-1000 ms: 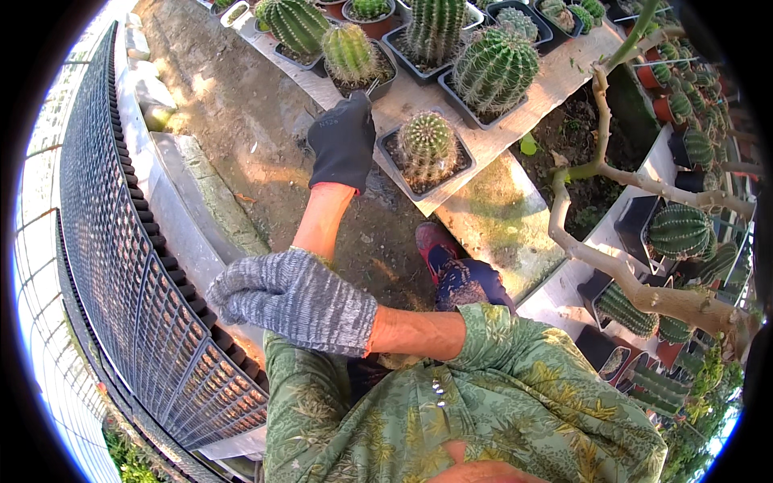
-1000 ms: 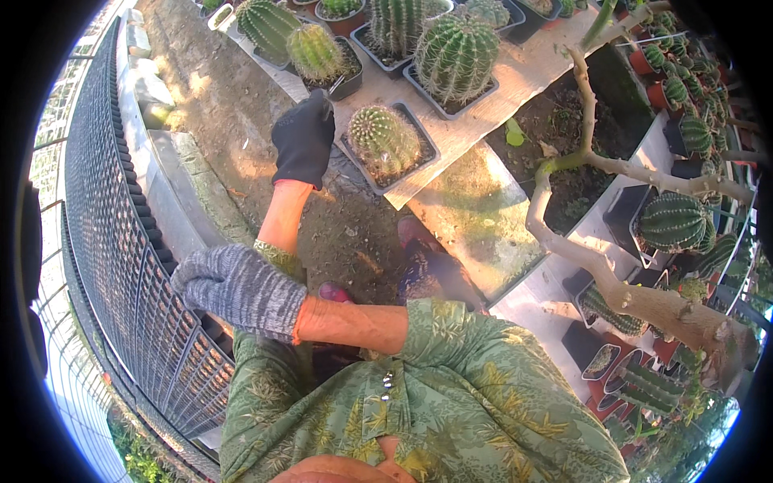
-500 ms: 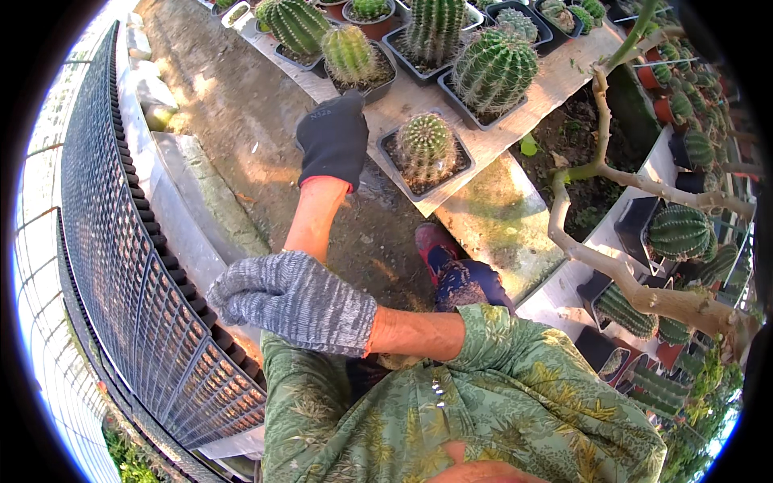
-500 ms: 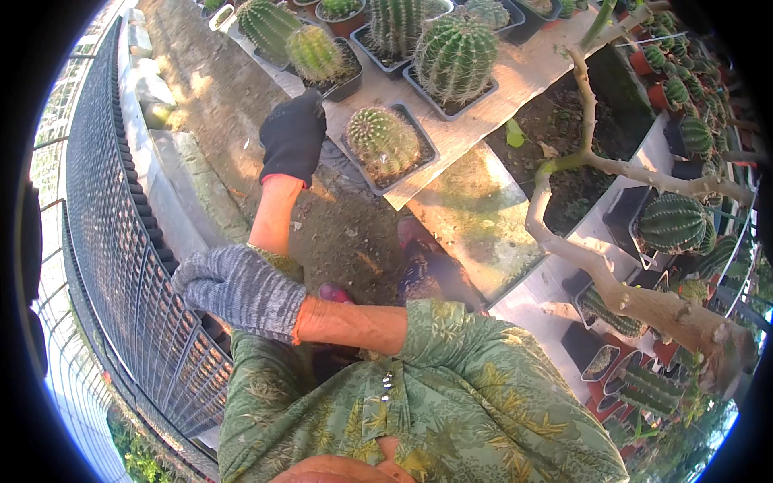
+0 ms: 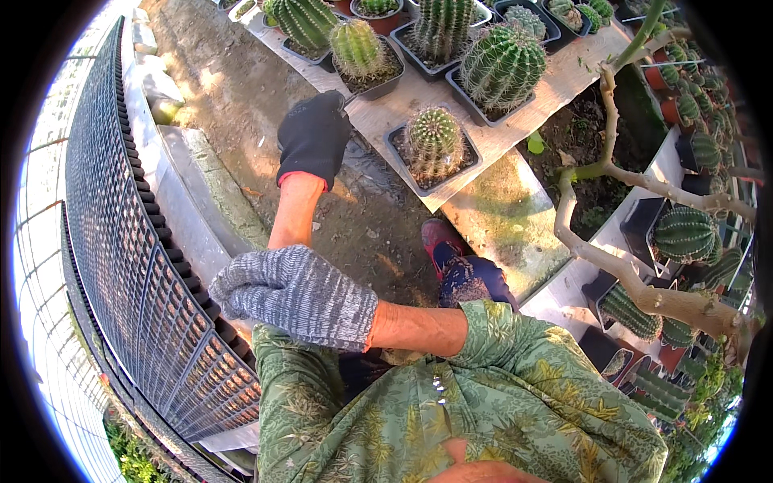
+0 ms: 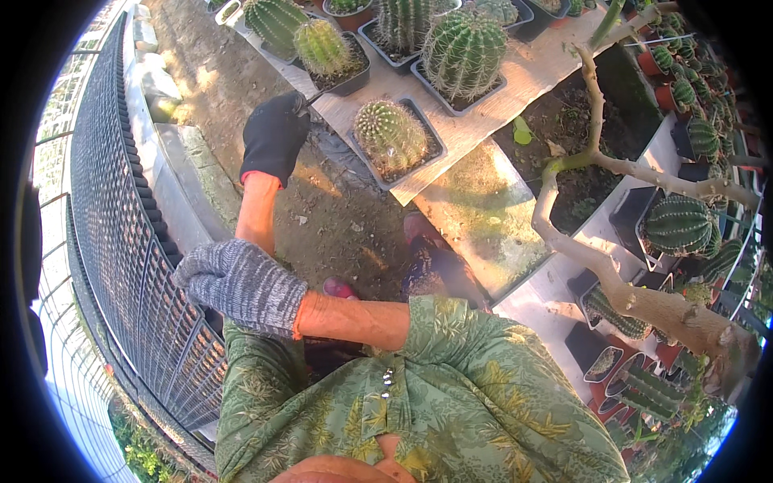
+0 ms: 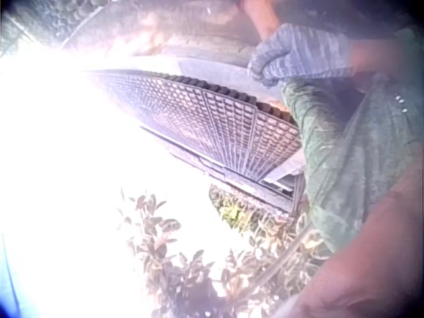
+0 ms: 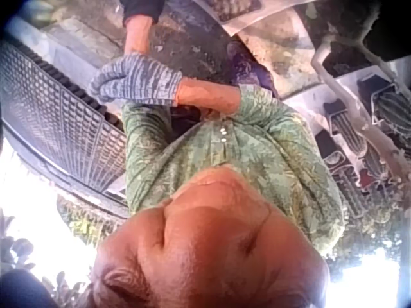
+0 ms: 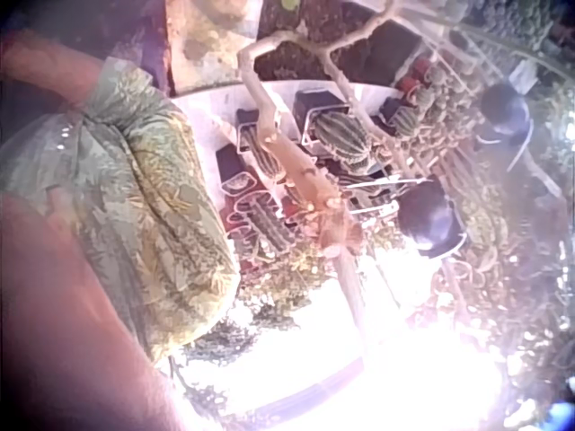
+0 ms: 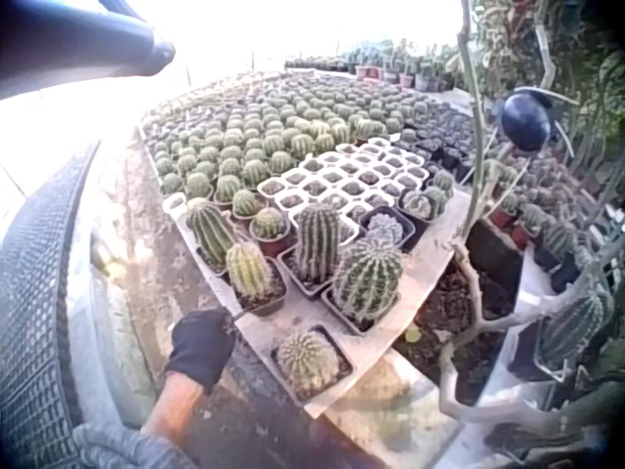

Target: The person uses shears to trim small cacti in pots on a wooden shelf. They repeatedly pick up and set down the shears while working on individual cacti one at a time.

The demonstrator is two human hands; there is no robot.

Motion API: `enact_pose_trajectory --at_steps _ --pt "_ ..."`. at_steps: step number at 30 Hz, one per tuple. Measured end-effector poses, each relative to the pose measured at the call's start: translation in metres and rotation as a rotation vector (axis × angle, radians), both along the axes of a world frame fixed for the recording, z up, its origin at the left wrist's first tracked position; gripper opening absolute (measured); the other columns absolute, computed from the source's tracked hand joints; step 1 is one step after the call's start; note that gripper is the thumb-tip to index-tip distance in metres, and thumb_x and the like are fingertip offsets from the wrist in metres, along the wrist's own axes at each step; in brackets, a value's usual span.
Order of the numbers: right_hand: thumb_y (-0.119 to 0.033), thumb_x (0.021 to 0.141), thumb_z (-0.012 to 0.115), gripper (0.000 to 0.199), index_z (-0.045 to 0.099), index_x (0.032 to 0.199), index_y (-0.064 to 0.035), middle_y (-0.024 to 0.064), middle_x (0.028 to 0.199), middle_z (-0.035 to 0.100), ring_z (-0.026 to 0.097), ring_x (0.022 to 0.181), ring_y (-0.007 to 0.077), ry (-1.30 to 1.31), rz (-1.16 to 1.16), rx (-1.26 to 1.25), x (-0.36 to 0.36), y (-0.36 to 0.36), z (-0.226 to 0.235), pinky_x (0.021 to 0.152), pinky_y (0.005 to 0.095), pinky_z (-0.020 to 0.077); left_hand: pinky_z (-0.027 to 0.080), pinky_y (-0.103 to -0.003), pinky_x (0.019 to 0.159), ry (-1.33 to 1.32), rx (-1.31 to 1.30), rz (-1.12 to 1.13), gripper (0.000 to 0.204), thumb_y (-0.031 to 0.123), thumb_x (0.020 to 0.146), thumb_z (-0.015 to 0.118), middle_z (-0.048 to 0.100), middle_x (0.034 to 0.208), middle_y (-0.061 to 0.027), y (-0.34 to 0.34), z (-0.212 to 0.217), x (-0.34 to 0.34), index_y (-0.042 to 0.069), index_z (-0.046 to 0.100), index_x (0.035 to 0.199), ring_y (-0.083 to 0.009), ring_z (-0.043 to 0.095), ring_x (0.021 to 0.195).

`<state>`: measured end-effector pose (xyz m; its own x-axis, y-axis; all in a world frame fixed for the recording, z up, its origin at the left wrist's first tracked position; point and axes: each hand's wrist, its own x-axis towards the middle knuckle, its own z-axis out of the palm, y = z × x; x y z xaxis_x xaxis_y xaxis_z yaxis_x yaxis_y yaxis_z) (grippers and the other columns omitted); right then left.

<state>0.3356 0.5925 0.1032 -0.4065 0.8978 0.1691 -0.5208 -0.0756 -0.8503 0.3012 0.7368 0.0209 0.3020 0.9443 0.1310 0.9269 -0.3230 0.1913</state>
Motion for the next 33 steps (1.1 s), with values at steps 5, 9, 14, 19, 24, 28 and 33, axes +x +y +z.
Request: enact_pose_trajectory --at_steps 5,9,14,19,24,28,33 --pt "-0.010 0.086 0.052 0.023 0.057 0.107 -0.0018 0.0082 0.102 0.059 0.056 0.097 0.0155 0.025 0.103 -0.128 0.001 -0.002 0.002 0.084 0.0259 0.0432 0.045 -0.040 0.076 0.113 -0.091 0.054 0.023 0.021 0.073 0.055 0.063 0.090 -0.0122 0.005 0.005 -0.001 0.012 0.063 0.093 -0.0297 0.058 0.088" --pt "-0.011 0.084 0.056 0.022 0.059 0.104 -0.0015 0.0078 0.097 0.061 0.057 0.094 0.0137 -0.017 0.061 -0.138 -0.002 -0.004 0.004 0.082 0.0255 0.0444 0.045 -0.038 0.080 0.063 -0.078 0.028 0.028 0.022 0.073 0.056 0.062 0.096 -0.0112 -0.004 0.003 -0.003 0.013 0.063 0.100 -0.0285 0.058 0.092" --pt "-0.013 0.081 0.056 0.017 0.061 0.093 -0.0011 0.0116 0.088 0.063 0.061 0.083 0.0202 0.005 -0.035 -0.089 -0.006 -0.004 0.006 0.075 0.0288 0.0471 0.044 -0.038 0.082 0.002 -0.107 0.029 0.032 0.024 0.073 0.058 0.062 0.099 -0.0112 -0.012 0.011 -0.016 0.012 0.062 0.103 -0.0282 0.057 0.095" --pt "-0.012 0.080 0.054 0.014 0.063 0.085 -0.0016 0.0116 0.082 0.063 0.061 0.076 0.0220 0.017 -0.060 -0.112 -0.006 -0.012 0.006 0.073 0.0306 0.0473 0.044 -0.038 0.080 -0.039 -0.257 0.042 0.037 0.026 0.072 0.061 0.062 0.098 -0.0122 -0.033 0.017 -0.025 0.011 0.061 0.106 -0.0303 0.057 0.093" --pt "-0.010 0.078 0.055 0.013 0.063 0.082 -0.0023 0.0098 0.076 0.063 0.061 0.071 0.0189 0.075 -0.078 -0.164 -0.013 -0.016 0.009 0.072 0.0297 0.0469 0.046 -0.037 0.075 -0.146 -0.312 0.057 0.040 0.021 0.071 0.063 0.063 0.091 -0.0171 -0.062 0.027 -0.035 0.006 0.059 0.107 -0.0315 0.060 0.085" --pt "-0.010 0.077 0.055 0.012 0.065 0.081 -0.0037 0.0094 0.073 0.064 0.061 0.066 0.0185 0.035 -0.097 -0.158 -0.007 -0.020 0.010 0.068 0.0298 0.0471 0.046 -0.032 0.069 -0.376 -0.522 0.149 0.035 0.016 0.073 0.063 0.064 0.084 -0.0163 -0.074 0.031 -0.035 0.002 0.060 0.105 -0.0248 0.062 0.075" --pt "-0.013 0.078 0.055 0.013 0.063 0.081 -0.0038 0.0093 0.071 0.063 0.062 0.069 0.0171 0.028 -0.191 -0.073 -0.004 -0.024 0.010 0.066 0.0313 0.0475 0.045 -0.029 0.061 -0.459 -0.572 0.127 0.029 0.016 0.076 0.062 0.064 0.079 -0.0145 -0.090 0.024 -0.034 0.002 0.061 0.101 -0.0170 0.061 0.066"
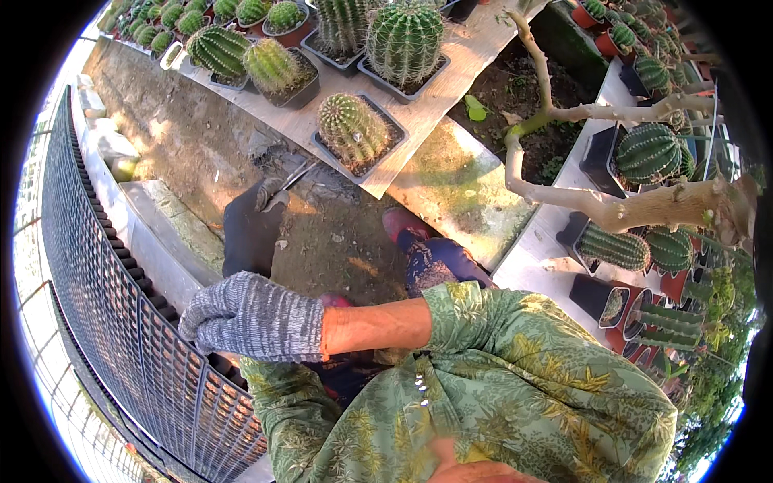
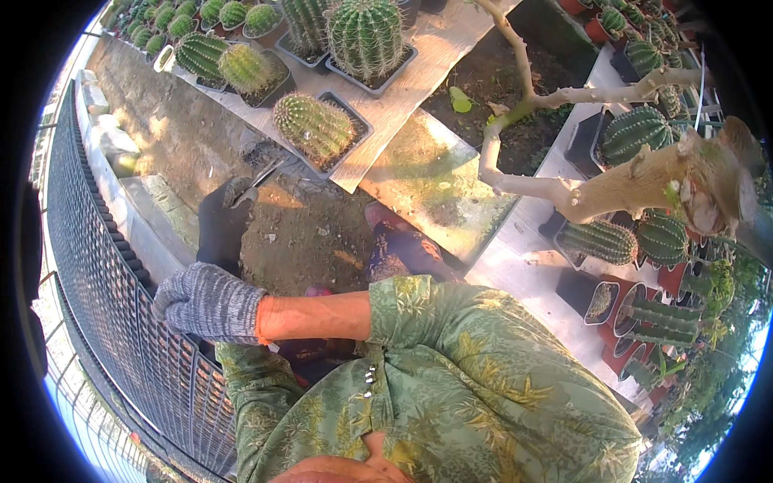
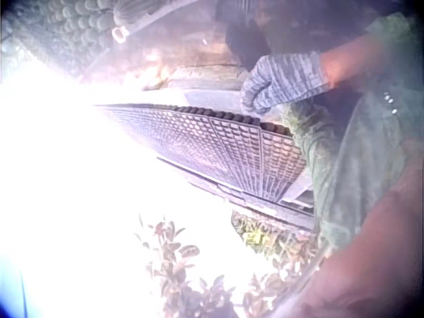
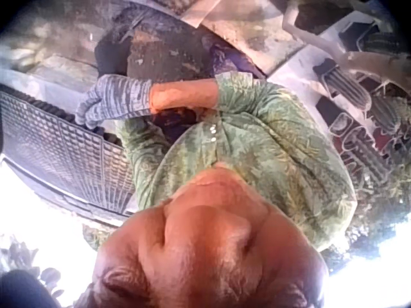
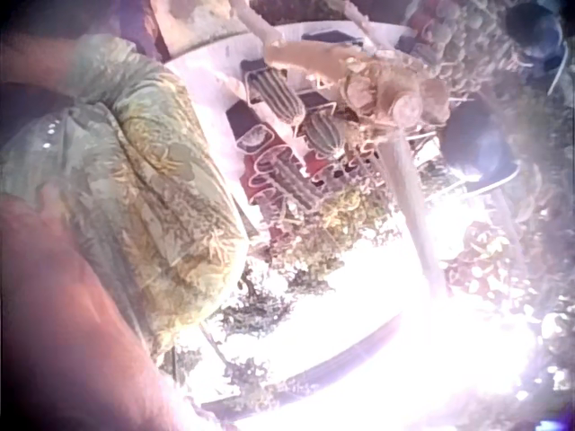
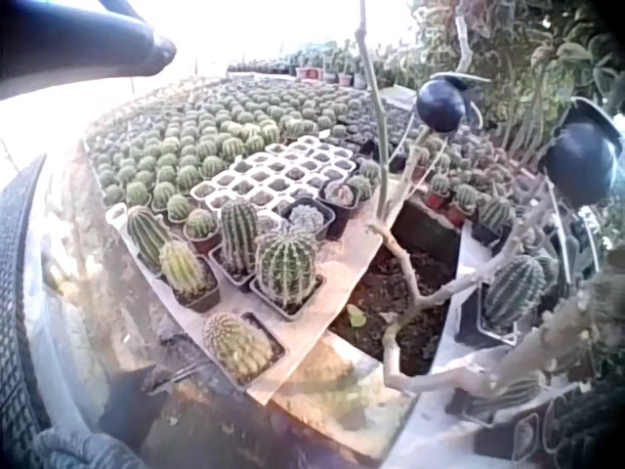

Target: The person uses shears to trim small cacti in pots on a wooden shelf. They repeatedly pick up and set down the shears while working on individual cacti one at a time.

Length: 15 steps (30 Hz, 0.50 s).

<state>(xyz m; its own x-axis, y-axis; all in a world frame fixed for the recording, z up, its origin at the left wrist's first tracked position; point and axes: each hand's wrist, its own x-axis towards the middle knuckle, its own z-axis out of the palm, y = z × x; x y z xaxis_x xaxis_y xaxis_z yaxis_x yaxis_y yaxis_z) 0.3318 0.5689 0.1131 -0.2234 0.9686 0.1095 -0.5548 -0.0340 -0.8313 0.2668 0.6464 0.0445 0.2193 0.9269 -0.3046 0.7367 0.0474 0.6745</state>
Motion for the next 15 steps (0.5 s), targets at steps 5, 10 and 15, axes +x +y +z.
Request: enact_pose_trajectory --at_steps 5,10,15 --pt "-0.013 0.079 0.057 0.013 0.063 0.085 -0.0030 0.0087 0.074 0.063 0.061 0.071 0.0167 -0.054 -0.006 0.063 0.008 -0.005 -0.003 0.066 0.0302 0.0476 0.041 -0.024 0.053 0.006 -0.078 0.007 0.024 0.008 0.077 0.059 0.057 0.069 -0.0043 -0.019 0.004 -0.014 0.001 0.062 0.100 -0.0100 0.053 0.058" --pt "-0.013 0.080 0.058 0.014 0.063 0.089 -0.0022 0.0081 0.077 0.063 0.061 0.073 0.0162 -0.361 -0.180 0.253 0.032 0.002 0.005 0.067 0.0290 0.0476 0.043 -0.021 0.051 -0.306 0.135 0.280 0.033 0.012 0.084 0.049 0.057 0.080 -0.0032 -0.046 0.057 -0.025 -0.006 0.050 0.113 -0.0088 0.054 0.060" --pt "-0.021 0.080 0.060 0.021 0.061 0.087 -0.0014 0.0102 0.079 0.062 0.059 0.074 0.0204 -0.531 -0.340 0.017 0.056 -0.002 0.013 0.066 0.0310 0.0464 0.039 -0.014 0.050 -0.654 0.435 0.387 0.043 0.012 0.087 0.045 0.053 0.070 -0.0023 -0.096 0.110 -0.018 -0.007 0.038 0.124 -0.0051 0.049 0.057"
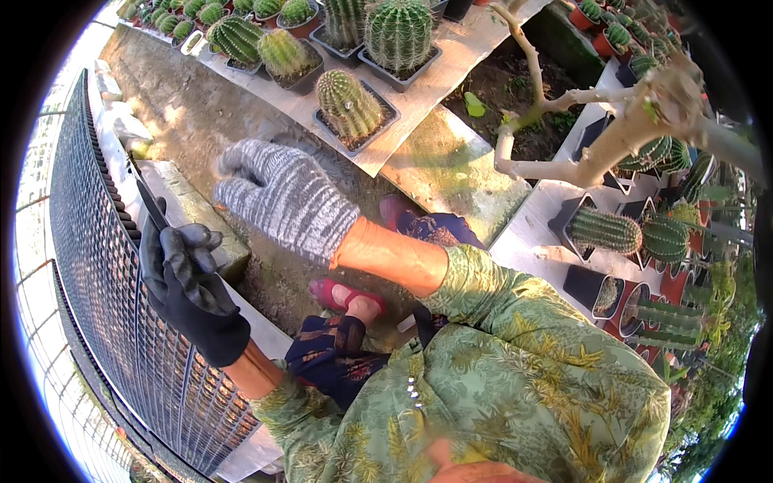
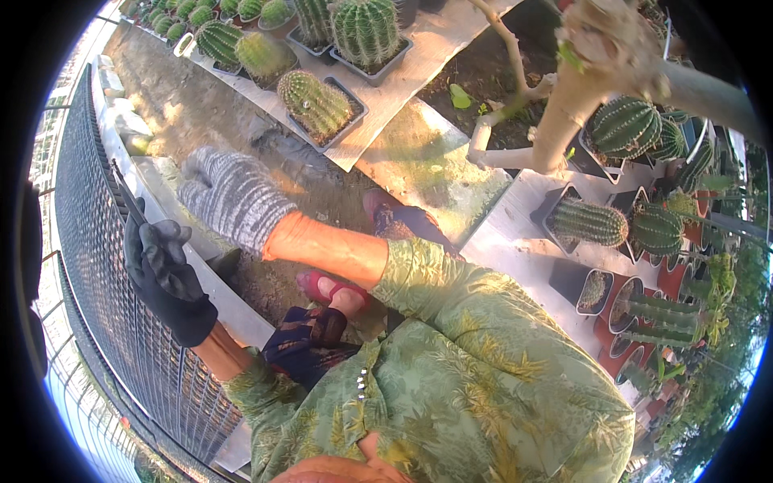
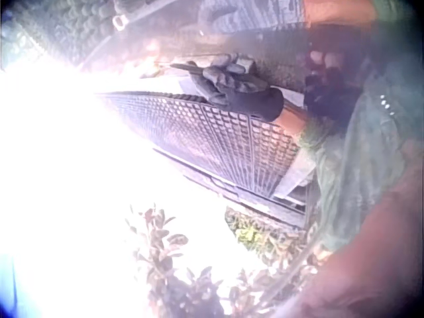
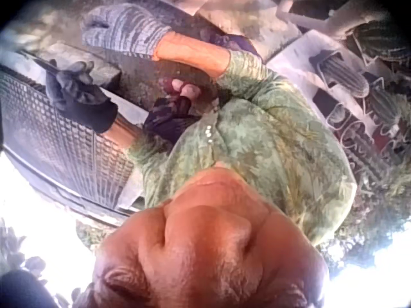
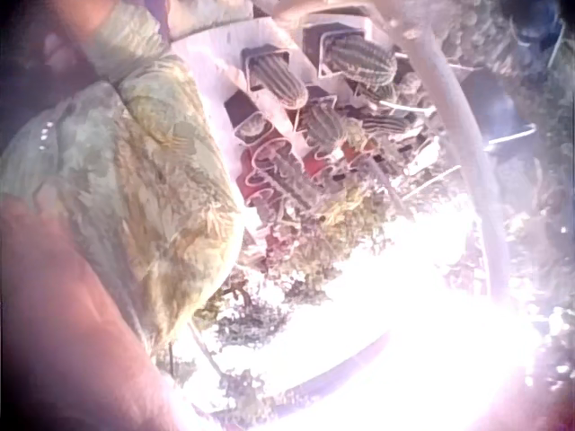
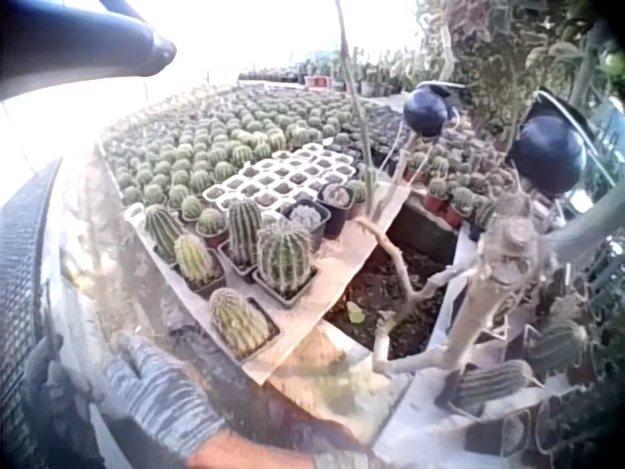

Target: The person uses shears to trim small cacti in pots on a wooden shelf. They repeatedly pick up and set down the shears while working on individual cacti one at a time.

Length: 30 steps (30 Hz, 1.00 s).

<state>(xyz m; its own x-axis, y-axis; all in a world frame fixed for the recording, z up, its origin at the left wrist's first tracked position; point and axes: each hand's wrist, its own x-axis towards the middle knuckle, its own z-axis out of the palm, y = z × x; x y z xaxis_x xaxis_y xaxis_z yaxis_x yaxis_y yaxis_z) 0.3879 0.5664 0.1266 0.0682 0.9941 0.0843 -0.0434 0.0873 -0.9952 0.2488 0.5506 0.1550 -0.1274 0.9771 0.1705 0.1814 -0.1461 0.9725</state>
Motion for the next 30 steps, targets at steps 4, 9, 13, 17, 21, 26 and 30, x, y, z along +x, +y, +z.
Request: enact_pose_trajectory --at_steps 4,9,13,17,21,26,30 --pt "-0.021 0.083 0.058 0.024 0.060 0.095 -0.0003 0.0052 0.081 0.061 0.056 0.076 0.0108 0.230 0.170 -0.026 0.004 -0.013 -0.002 0.067 0.0262 0.0460 0.043 -0.016 0.055 -0.017 0.054 -0.166 0.044 0.015 0.088 0.042 0.059 0.082 -0.0066 -0.033 -0.006 0.035 -0.008 0.037 0.125 -0.0083 0.054 0.062" --pt "-0.018 0.085 0.057 0.019 0.056 0.095 -0.0019 0.0046 0.071 0.059 0.056 0.059 0.0124 0.928 0.283 -0.371 0.046 -0.034 -0.029 0.055 0.0263 0.0485 0.044 -0.021 0.055 -0.044 -0.033 -0.203 0.040 0.012 0.087 0.050 0.059 0.097 -0.0076 -0.030 -0.030 0.078 -0.001 0.045 0.124 -0.0094 0.056 0.069" --pt "-0.018 0.086 0.056 0.017 0.057 0.091 -0.0023 0.0045 0.071 0.058 0.056 0.054 0.0135 0.739 -0.152 -0.443 0.094 -0.033 -0.058 0.048 0.0228 0.0481 0.044 -0.023 0.056 -0.125 -0.224 -0.018 0.036 0.001 0.084 0.050 0.061 0.093 -0.0057 -0.020 -0.047 0.084 0.004 0.052 0.119 -0.0091 0.055 0.074" --pt "-0.021 0.086 0.055 0.023 0.059 0.097 -0.0022 0.0052 0.066 0.058 0.055 0.049 0.0134 -0.080 -0.294 -0.645 0.135 -0.022 -0.082 0.046 0.0257 0.0467 0.044 -0.024 0.063 -0.219 -0.225 -0.080 0.034 -0.003 0.081 0.049 0.060 0.097 -0.0085 -0.008 -0.052 0.074 0.002 0.055 0.114 -0.0094 0.055 0.079" --pt "-0.027 0.082 0.049 0.027 0.062 0.092 -0.0050 0.0130 0.082 0.063 0.059 0.077 0.0305 -0.977 -0.307 -0.516 0.161 -0.004 -0.095 0.069 0.0395 0.0463 0.044 -0.023 0.067 -0.157 -0.153 -0.082 0.034 -0.005 0.078 0.050 0.060 0.096 -0.0078 0.004 -0.058 0.072 0.002 0.058 0.110 -0.0095 0.055 0.081" --pt "-0.017 0.081 0.046 0.025 0.065 0.092 -0.0043 0.0196 0.094 0.062 0.060 0.087 0.0343 -1.585 -0.218 -0.497 0.184 0.032 -0.094 0.075 0.0421 0.0489 0.043 -0.022 0.067 -0.295 -0.185 -0.065 0.031 -0.005 0.079 0.051 0.060 0.095 -0.0047 0.012 -0.060 0.065 0.003 0.060 0.107 -0.0081 0.054 0.079" --pt "-0.014 0.081 0.048 0.024 0.065 0.094 -0.0039 0.0183 0.097 0.062 0.060 0.092 0.0334 -1.661 -0.153 -0.613 0.189 0.061 -0.098 0.077 0.0410 0.0487 0.042 -0.020 0.052 -0.355 -0.192 -0.032 0.024 0.005 0.085 0.052 0.059 0.078 -0.0060 0.021 -0.061 0.060 -0.003 0.058 0.107 -0.0080 0.054 0.064"
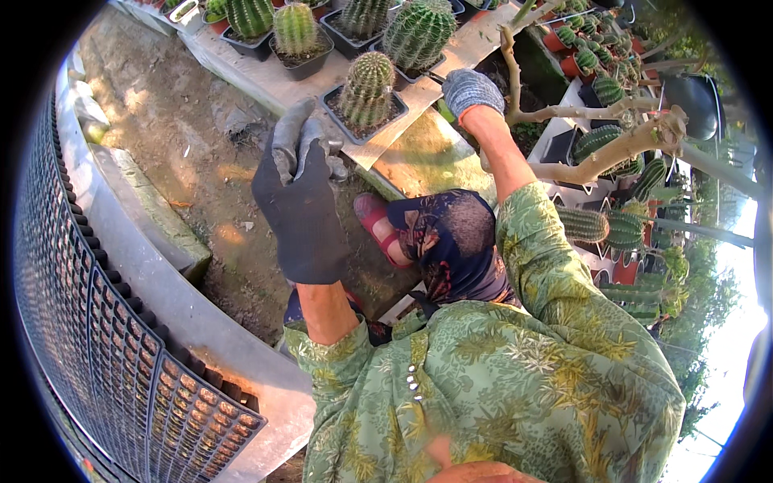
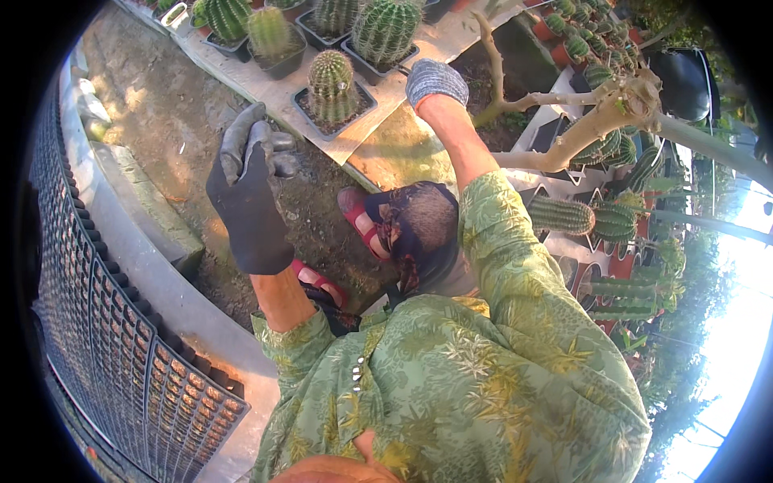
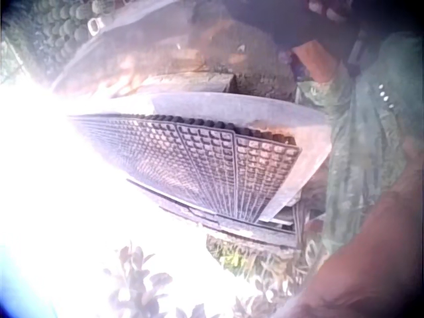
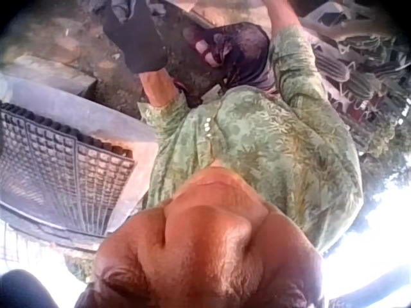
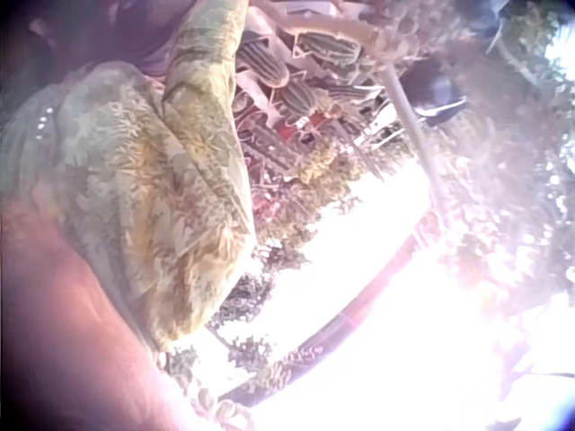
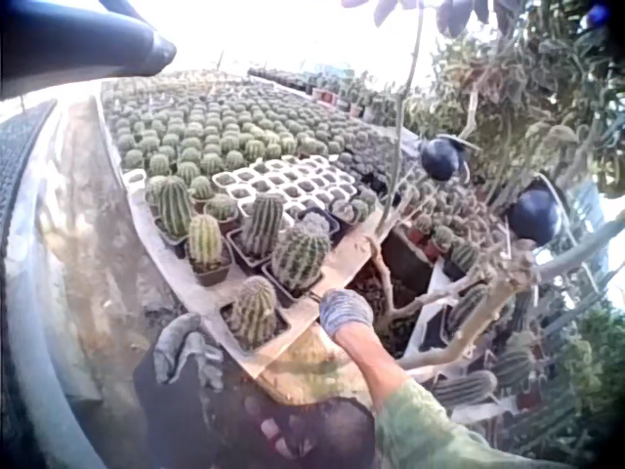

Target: The person uses shears to trim small cacti in pots on a wooden shelf. They repeatedly pick up and set down the shears while working on individual cacti one at a time.

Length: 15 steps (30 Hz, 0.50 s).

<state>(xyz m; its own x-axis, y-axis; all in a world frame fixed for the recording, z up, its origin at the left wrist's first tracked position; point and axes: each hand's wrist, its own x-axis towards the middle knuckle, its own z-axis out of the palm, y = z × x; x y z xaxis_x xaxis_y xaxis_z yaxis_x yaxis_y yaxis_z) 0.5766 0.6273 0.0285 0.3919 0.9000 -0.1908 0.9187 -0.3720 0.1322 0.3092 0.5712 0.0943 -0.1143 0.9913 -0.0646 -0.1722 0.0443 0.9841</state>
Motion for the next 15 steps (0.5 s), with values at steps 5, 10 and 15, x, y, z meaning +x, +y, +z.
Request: enact_pose_trajectory --at_steps 5,10,15 --pt "-0.014 0.079 0.048 0.023 0.066 0.091 -0.0045 0.0189 0.096 0.062 0.060 0.091 0.0336 -0.062 0.045 -0.043 0.009 0.018 -0.007 0.077 0.0413 0.0486 0.042 -0.021 0.052 -0.028 -0.016 -0.009 0.025 0.005 0.085 0.052 0.060 0.078 -0.0067 0.005 -0.001 -0.007 -0.003 0.057 0.108 -0.0084 0.055 0.063" --pt "-0.021 0.081 0.045 0.028 0.066 0.087 -0.0027 0.0194 0.093 0.062 0.060 0.086 0.0353 -0.078 0.119 0.034 0.017 0.032 -0.007 0.075 0.0422 0.0485 0.039 -0.018 0.055 -0.095 -0.102 -0.032 0.026 -0.001 0.082 0.053 0.060 0.086 -0.0005 0.004 0.003 -0.008 0.001 0.060 0.107 -0.0029 0.048 0.065" --pt "-0.020 0.079 0.052 0.025 0.065 0.090 -0.0018 0.0194 0.093 0.062 0.060 0.086 0.0354 -0.106 0.132 -0.030 0.019 0.044 -0.002 0.075 0.0423 0.0485 0.039 -0.018 0.055 -0.098 -0.103 -0.043 0.025 0.000 0.083 0.053 0.060 0.086 -0.0007 0.006 0.003 -0.007 0.002 0.061 0.107 -0.0019 0.047 0.064"
